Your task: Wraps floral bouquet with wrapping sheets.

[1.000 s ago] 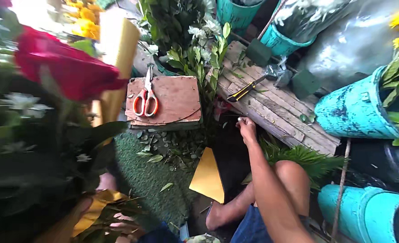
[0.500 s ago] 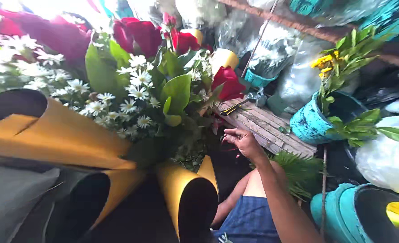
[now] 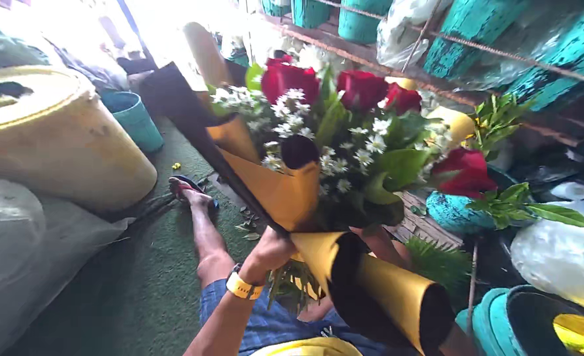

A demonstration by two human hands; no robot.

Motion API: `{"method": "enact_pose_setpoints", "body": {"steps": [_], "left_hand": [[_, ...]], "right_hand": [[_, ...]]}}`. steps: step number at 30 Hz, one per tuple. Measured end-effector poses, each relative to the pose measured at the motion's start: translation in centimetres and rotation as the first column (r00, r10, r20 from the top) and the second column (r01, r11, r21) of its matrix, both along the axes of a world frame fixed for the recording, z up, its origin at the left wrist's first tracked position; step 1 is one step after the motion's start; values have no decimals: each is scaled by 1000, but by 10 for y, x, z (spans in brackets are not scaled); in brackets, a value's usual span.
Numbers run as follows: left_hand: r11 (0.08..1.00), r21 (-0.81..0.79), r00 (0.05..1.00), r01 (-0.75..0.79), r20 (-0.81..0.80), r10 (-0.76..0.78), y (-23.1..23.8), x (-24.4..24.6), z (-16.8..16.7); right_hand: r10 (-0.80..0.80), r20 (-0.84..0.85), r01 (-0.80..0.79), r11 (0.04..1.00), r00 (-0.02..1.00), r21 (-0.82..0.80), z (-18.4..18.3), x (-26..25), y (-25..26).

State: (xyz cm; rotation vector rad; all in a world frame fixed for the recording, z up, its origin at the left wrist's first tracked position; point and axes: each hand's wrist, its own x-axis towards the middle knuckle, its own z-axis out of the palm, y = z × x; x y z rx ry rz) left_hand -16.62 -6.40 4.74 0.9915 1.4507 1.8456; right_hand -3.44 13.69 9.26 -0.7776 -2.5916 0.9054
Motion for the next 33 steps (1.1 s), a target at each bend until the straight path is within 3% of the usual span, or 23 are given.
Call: {"method": "enact_pose_setpoints", "body": {"steps": [2,3,6,10,14,15,17,18,19,20,22,24,28,30,32,33], "left_hand": [[998,31,998,63,18,-63,9,14,6],[996,44,996,75,36,-77,11,21,13],[997,35,998,64,-4,-64,8,33,27],[999,-4,996,46,-77,-46,9,19,10],[998,17,997,62,-57,-61,5,16,1],[998,19,996,55,-65,-54,5,14,-3],[1000,-15,995,3,-97,-5,7,11,-11],[998,-47,990,-39,-137,32,9,9,-14],[992,-87,978,-92,-196,73,10,6,-16],[978,-139,958,-156,-264,115,11,2,-18],[923,-277,907,-267,-397,143,14,-7,-18],[857,-385,858,-342,-500,117,19,-13,-12],[738,-498,747,-455,-664,12,32,-7,-5],[685,-493,669,-537,-744,-12,41,-2,-9],[630,-510,613,-585,-787,-68,49,2,-13],[610,-515,586,-602,-804,-100,52,3,-15]], "right_hand": [[-86,26,89,929,996,-358,18,3,-15],[-133,13,125,883,991,-452,16,2,-19],[-132,128,172,900,983,-400,2,15,-25],[-103,379,216,938,920,-271,32,17,-38],[50,164,2,954,985,-298,-21,22,-18],[47,149,6,942,988,-337,-12,24,-25],[8,313,136,890,950,-435,32,19,-47],[-2,383,199,857,924,-475,35,14,-49],[-14,365,206,845,931,-493,16,14,-46],[-5,168,92,855,986,-511,-35,20,-31],[41,-206,-167,745,978,-645,-118,25,-3],[88,-237,-234,665,968,-709,-140,25,2],[78,-192,-192,694,978,-694,-153,22,-8],[121,-78,-143,786,990,-601,-152,19,-12],[218,242,-117,920,946,-373,-133,21,-22],[258,431,-156,953,865,-259,-112,25,-31]]}}
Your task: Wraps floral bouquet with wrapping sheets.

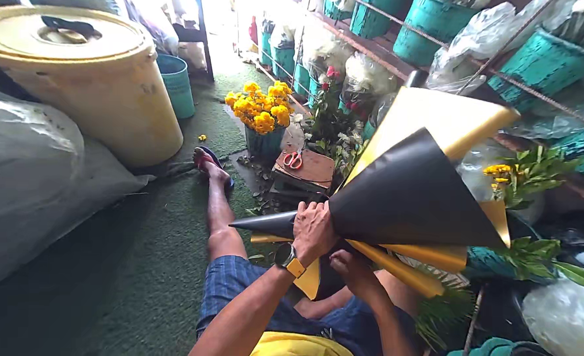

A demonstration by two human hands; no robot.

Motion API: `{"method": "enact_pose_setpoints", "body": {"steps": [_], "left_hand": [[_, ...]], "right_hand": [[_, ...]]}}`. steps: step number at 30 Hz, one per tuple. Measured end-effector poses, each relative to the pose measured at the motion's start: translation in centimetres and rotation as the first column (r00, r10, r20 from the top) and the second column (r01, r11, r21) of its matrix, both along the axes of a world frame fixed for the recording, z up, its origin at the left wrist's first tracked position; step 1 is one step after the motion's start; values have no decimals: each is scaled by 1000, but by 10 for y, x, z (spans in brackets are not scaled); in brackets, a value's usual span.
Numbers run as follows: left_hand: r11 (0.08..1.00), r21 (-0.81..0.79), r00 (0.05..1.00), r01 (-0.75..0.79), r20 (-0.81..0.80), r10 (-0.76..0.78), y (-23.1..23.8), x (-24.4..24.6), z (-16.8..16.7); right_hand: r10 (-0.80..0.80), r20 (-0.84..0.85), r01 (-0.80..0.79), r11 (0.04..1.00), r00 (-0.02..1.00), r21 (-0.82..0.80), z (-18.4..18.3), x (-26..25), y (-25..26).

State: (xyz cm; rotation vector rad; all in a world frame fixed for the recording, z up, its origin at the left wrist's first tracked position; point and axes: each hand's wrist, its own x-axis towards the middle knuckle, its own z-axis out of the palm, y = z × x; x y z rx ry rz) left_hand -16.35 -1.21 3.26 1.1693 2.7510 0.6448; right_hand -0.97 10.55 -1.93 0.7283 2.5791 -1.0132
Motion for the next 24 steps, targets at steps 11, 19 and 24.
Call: {"method": "enact_pose_setpoints", "body": {"steps": [11,19,24], "left_hand": [[973,-213,976,86,-177,-125,17,11,-6],[980,-187,989,73,-113,-95,3,-16,-27],[992,-103,995,76,-54,-82,-1,-22,-19]], "right_hand": [[150,35,-134,729,988,671,146,-139,-28],[254,-159,-53,666,954,744,151,-134,-45],[350,-345,61,619,871,783,114,-100,-67]]}}
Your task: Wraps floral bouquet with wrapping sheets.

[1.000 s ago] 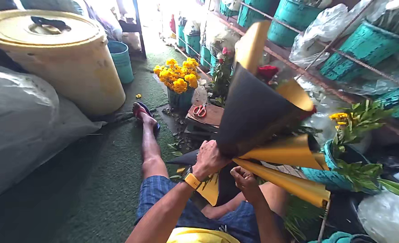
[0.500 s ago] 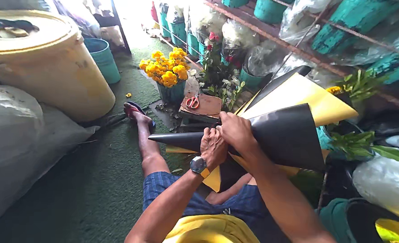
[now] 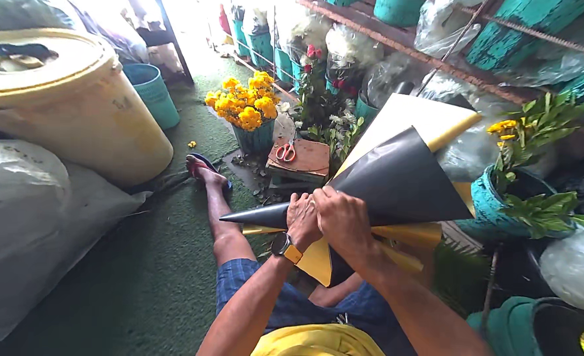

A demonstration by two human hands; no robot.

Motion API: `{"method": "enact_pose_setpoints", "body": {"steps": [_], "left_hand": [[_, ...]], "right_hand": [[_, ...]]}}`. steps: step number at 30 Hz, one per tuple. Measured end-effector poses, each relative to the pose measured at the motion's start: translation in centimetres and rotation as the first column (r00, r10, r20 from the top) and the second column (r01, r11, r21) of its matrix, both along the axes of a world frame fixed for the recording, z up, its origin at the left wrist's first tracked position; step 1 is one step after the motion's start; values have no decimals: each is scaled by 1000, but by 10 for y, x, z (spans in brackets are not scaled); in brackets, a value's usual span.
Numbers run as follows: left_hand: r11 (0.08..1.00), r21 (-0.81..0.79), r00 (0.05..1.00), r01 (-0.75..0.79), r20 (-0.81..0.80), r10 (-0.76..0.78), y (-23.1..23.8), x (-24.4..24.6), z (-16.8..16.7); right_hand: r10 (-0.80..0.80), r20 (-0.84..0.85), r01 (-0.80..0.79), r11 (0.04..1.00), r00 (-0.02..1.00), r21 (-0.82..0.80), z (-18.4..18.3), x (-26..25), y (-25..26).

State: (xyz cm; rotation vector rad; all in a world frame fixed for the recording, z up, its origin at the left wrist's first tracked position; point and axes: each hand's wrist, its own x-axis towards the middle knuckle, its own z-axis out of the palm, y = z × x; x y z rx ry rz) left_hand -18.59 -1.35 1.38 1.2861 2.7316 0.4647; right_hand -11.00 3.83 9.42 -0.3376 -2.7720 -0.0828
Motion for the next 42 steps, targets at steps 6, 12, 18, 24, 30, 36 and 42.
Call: {"method": "enact_pose_setpoints", "body": {"steps": [6,12,18,24,30,36,42], "left_hand": [[993,121,934,8,355,-51,-4,-21,-6],[743,609,469,-278,761,-449,-7,-17,-18],[807,510,312,-299,851,-422,-10,-3,4],[828,502,210,-251,863,-460,-10,0,6],[762,547,182,-348,836,-517,-2,15,1],[768,519,284,-375,853,-438,4,12,7],[764,507,360,-399,853,-378,9,8,9]], "right_hand": [[-106,-260,-9,914,960,-407,-37,65,-3],[-404,-401,-204,449,822,-870,-83,97,14],[-525,-375,-301,223,764,-927,-95,99,25],[-576,-347,-359,98,740,-928,-106,99,33],[-642,-287,-467,-126,711,-875,-115,95,31],[-362,-306,-392,-193,880,-899,-123,107,53],[-403,-306,-190,303,863,-934,-109,99,39]]}}
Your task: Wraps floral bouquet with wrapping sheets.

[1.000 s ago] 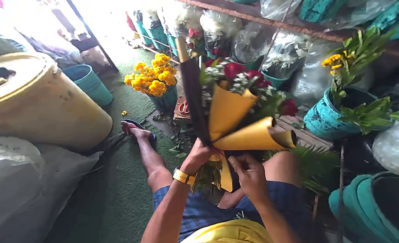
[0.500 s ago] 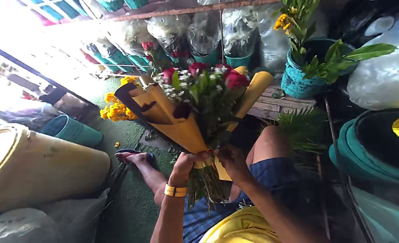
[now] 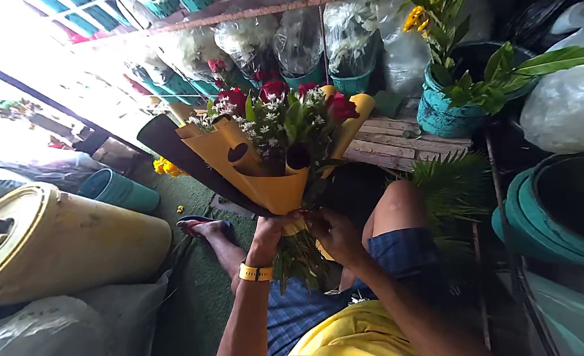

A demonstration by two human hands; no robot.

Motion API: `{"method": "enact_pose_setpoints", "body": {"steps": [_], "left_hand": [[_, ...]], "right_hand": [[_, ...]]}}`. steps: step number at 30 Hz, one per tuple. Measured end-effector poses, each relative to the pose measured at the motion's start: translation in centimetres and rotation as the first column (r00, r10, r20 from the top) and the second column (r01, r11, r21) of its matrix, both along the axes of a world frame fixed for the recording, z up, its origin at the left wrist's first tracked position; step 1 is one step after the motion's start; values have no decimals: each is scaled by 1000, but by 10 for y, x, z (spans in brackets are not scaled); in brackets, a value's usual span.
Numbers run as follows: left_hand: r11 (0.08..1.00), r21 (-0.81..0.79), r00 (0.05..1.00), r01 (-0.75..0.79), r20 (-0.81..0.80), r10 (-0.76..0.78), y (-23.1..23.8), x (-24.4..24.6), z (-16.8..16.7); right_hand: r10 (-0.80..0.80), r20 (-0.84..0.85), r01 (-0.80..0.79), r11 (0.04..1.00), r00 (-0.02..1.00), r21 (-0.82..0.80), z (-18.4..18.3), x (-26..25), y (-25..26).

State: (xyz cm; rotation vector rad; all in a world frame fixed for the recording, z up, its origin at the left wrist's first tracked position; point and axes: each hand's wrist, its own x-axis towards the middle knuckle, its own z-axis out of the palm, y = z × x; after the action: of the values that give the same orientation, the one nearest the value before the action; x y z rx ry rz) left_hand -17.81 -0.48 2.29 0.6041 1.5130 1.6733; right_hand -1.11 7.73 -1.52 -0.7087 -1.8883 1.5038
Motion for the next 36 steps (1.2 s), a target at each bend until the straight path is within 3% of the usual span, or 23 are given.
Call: {"method": "enact_pose_setpoints", "body": {"steps": [3,6,9,17,21,23,24,26,28,29,30,31,32,33,34,35,36], "left_hand": [[1000,-10,1000,-15,-5,14,1,3,1],[999,-26,999,-37,4,37,4,5,4],[998,-49,999,-45,16,46,8,6,9],[1000,-16,983,-11,183,13,-3,8,24],[999,-42,977,-20,211,29,-5,8,31],[1000,-16,979,-10,202,13,-6,7,29],[1000,7,982,3,187,-4,-7,6,27],[1000,17,990,23,138,-25,-8,6,24],[999,7,995,38,90,-39,-11,4,21],[999,1,997,52,64,-52,-13,3,19],[998,2,997,66,41,-66,-17,2,16],[997,-1,997,72,14,-72,-21,2,14],[998,-9,997,70,-14,-70,-27,3,12],[997,-21,997,74,-35,-75,-31,4,12],[997,-30,997,74,-36,-75,-33,5,10],[997,-35,997,71,-27,-72,-31,4,9],[998,-25,998,62,2,-62,-28,4,8]], "right_hand": [[-232,27,216,938,972,272,-7,-3,-8],[-404,-103,386,722,909,575,-16,-6,-10],[-359,-135,321,528,924,787,-17,-7,1],[-308,-99,209,349,946,913,-5,-10,23],[-207,-143,210,345,968,915,-1,-12,29],[-194,-117,187,396,974,899,2,-15,28],[-178,-91,166,468,980,868,5,-17,27],[-95,-46,100,708,994,699,8,-17,23],[35,-8,-30,938,999,346,16,-15,21],[102,-12,-100,988,995,121,22,-13,21],[167,-31,-170,976,985,-135,29,-12,22],[210,-78,-223,883,975,-413,36,-11,22],[233,-156,-277,691,960,-667,41,-10,22],[253,-248,-339,438,935,-833,39,-10,23],[267,-331,-392,222,905,-893,33,-11,23],[271,-387,-430,118,881,-895,26,-11,24],[289,-405,-457,142,868,-878,20,-12,25]]}}
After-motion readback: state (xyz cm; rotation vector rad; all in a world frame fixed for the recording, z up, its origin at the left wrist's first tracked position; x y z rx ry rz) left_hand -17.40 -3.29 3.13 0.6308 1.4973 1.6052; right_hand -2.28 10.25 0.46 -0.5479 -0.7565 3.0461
